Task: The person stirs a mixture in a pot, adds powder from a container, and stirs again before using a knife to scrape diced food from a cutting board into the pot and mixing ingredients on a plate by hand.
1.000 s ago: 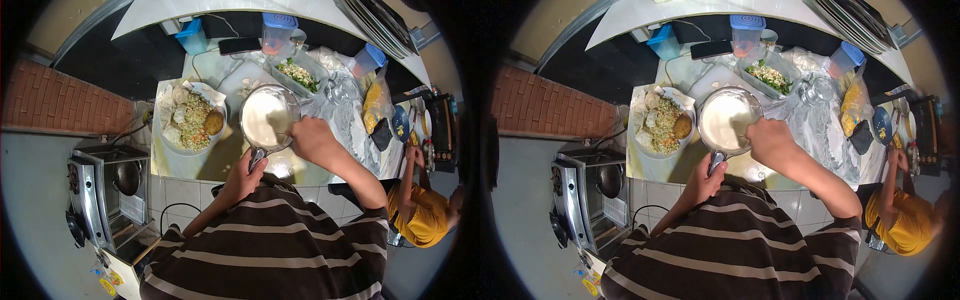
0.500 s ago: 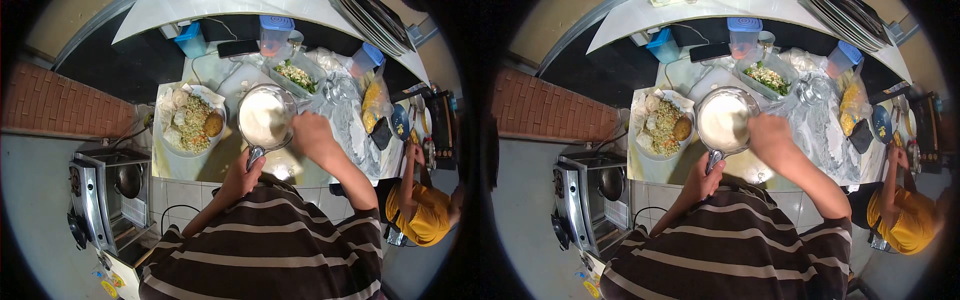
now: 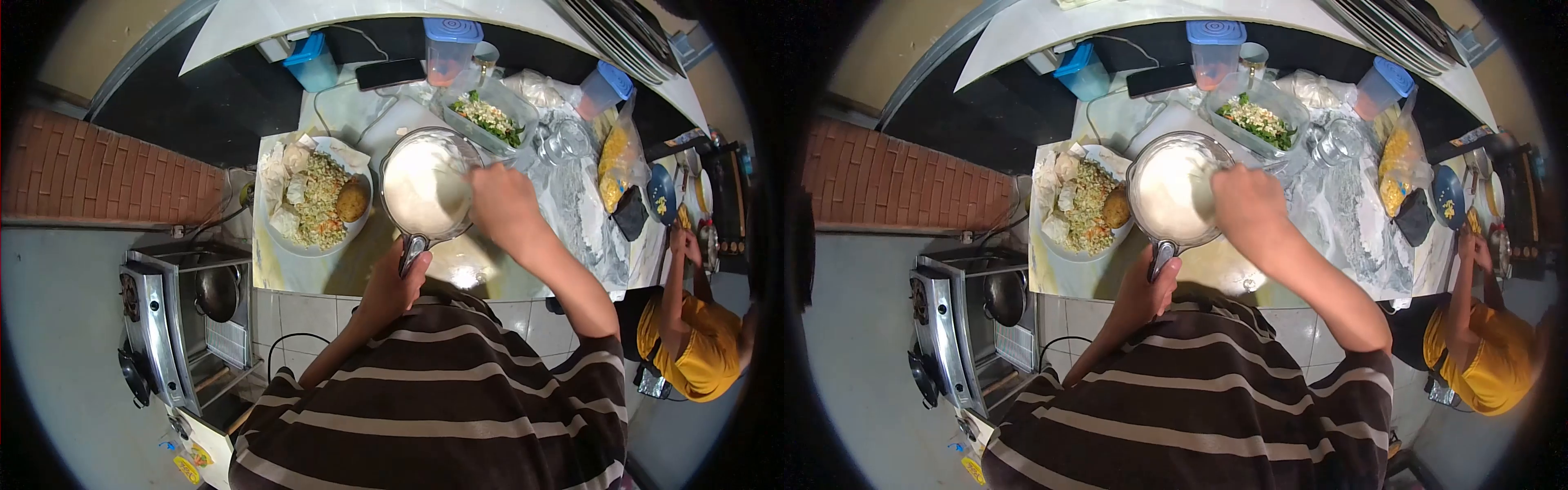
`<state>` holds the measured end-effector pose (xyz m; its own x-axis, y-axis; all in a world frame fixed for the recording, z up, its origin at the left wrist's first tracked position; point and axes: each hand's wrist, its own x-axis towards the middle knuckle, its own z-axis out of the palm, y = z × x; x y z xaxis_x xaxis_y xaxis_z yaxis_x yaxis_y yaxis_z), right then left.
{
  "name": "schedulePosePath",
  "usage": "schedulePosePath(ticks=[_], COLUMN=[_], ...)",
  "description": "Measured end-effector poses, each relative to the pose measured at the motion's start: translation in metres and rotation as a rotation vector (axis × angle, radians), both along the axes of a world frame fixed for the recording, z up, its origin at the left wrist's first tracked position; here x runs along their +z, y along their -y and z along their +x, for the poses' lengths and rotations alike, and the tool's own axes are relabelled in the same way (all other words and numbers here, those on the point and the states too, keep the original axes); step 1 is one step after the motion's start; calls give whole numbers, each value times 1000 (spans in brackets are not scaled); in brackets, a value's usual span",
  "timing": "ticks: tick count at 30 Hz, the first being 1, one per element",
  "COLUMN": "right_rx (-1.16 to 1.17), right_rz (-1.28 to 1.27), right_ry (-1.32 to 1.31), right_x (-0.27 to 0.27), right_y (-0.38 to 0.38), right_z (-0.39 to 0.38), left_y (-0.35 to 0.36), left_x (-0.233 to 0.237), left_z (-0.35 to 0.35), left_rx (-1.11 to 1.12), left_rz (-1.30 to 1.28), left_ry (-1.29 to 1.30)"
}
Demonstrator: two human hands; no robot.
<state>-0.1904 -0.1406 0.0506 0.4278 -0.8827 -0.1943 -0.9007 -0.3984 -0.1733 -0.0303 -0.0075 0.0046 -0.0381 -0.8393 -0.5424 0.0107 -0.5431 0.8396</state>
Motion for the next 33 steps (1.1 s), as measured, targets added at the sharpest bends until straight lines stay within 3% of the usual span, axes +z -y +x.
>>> schedulePosePath(ticks=[2,4,6,8,9,12,14,18,20,22,24,29,33], right_rx=[32,268,189,57,13,228,253,36,-70,-108,161,251,346], right_rz=[74,94,107,-73,40,124,133,-24,465,521,-96,-55,-265], right_ry=[-44,69,186,114,-1,-81,-28,223,812,824,919,831,706], right_x=[7,8,5,-7,9,7,-5,10,19,10,-16,-10,-13], right_y=[-8,-12,0,8,0,-18,-3,4,0,-3,-7,-12,-4], right_z=[1,0,4,3,4,-6,-6,-7,-16,-17,-14,-26,-42], left_y=[-3,-4,-4,-1,-1,-3,-1,5,6,5,4,1,-1], left_x=[-6,-13,-15,-12,-13,-19,-19,-21,-20,-22,-22,-21,-18], left_z=[-1,-2,-4,0,1,-3,-7,-8,-7,-7,-7,-6,-9], left_rx=[12,15,12,18,34,20,-6,10,60,64,57,28,23], left_rz=[-60,-48,-36,-34,-33,-106,-27,-41,-21,-26,-27,-27,2], left_ry=[19,11,-1,25,30,95,-6,6,-34,-38,-40,-40,-14])
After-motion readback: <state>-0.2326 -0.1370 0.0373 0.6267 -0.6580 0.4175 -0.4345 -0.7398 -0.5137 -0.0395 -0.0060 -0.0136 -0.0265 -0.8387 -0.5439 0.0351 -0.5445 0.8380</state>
